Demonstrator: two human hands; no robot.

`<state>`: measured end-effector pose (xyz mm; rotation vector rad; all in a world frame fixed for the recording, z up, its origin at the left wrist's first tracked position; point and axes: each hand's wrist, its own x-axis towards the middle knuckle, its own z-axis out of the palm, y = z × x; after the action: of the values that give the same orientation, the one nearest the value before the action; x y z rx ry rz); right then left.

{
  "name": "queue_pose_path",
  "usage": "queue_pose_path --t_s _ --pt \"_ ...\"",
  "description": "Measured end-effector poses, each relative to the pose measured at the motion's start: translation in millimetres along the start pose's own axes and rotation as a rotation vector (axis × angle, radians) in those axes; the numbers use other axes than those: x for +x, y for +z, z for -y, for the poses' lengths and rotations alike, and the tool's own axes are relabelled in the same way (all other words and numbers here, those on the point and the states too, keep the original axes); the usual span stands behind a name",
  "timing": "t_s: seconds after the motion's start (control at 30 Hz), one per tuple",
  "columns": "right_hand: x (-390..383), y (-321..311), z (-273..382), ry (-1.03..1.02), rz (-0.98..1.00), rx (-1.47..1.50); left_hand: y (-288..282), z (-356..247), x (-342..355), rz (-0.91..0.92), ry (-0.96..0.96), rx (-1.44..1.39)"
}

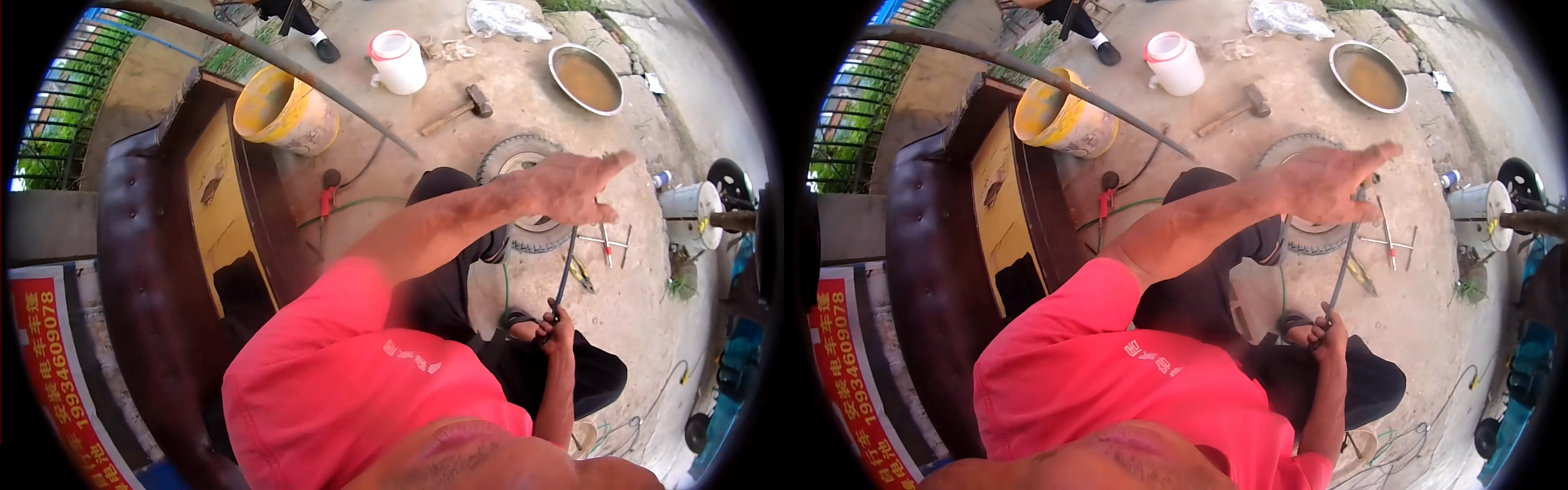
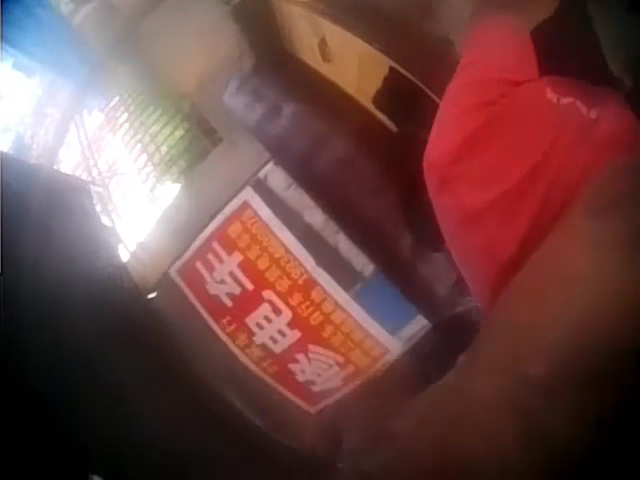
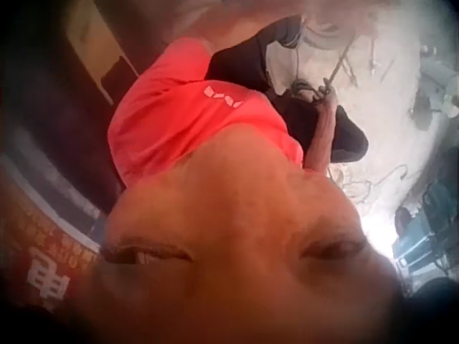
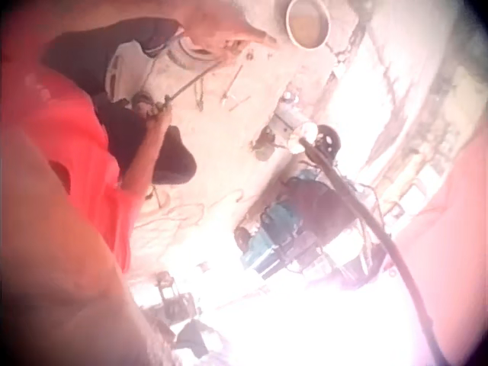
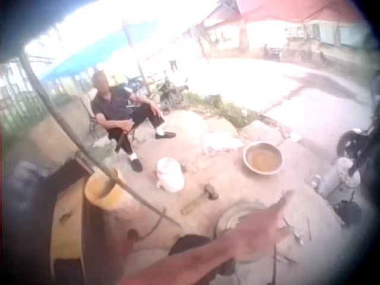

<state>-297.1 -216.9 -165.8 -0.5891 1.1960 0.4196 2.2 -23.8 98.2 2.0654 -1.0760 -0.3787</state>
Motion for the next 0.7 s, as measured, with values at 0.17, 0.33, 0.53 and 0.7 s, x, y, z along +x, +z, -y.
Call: queue_pose_path --t_s 0.17,0.33,0.53,0.7 --pt "-9 23 8 0.029 0.025 -0.015 -38 44 -4 -0.561 -0.078 -0.201" --pt "-12 29 6 0.042 0.024 0.013 -47 65 4 -0.693 -0.098 -0.279" --pt "-12 38 6 0.084 0.088 0.067 -31 42 8 -0.241 -0.232 -0.089" --pt "-7 41 6 0.106 0.063 -0.001 -48 47 7 -0.599 -0.134 -0.338"
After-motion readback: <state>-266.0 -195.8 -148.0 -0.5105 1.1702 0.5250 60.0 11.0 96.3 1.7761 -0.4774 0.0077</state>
